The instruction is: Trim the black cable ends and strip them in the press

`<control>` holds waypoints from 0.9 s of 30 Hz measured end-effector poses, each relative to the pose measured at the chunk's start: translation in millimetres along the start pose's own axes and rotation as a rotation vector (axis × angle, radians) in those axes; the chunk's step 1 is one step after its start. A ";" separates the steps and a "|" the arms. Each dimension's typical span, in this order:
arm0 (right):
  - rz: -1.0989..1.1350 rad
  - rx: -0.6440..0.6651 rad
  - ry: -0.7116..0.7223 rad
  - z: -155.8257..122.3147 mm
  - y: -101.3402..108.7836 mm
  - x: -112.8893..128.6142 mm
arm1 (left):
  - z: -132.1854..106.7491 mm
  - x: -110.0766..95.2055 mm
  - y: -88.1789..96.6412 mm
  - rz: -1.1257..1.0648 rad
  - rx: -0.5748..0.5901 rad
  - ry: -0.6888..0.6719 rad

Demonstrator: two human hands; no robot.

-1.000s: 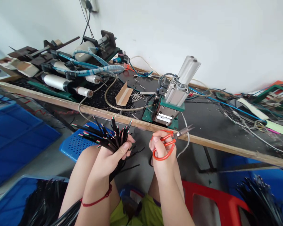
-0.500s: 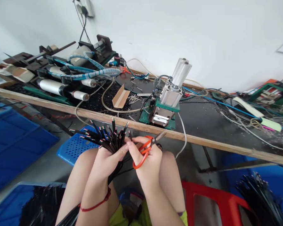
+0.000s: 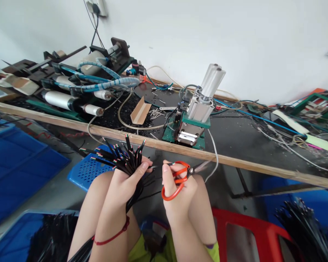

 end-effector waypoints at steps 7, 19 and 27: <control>-0.117 0.146 0.014 -6.3 -8.5 1.4 | -0.4 -1.7 -3.2 -0.006 0.099 -0.042; 0.154 0.106 -0.378 -11.9 -22.2 -14.4 | 2.2 -2.5 -5.2 0.064 0.060 -0.104; 0.089 0.283 -0.466 -2.5 -4.8 -8.0 | -0.5 -9.2 -3.9 0.033 0.155 -0.095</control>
Point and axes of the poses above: each hand's wrist, its own z-axis towards the middle knuckle, its own y-axis out of the back of the hand, x = y × z, the point moved 2 cm from there along z, towards the middle knuckle, and after that the axes turned 3 degrees about z, right-handed, at the moved point
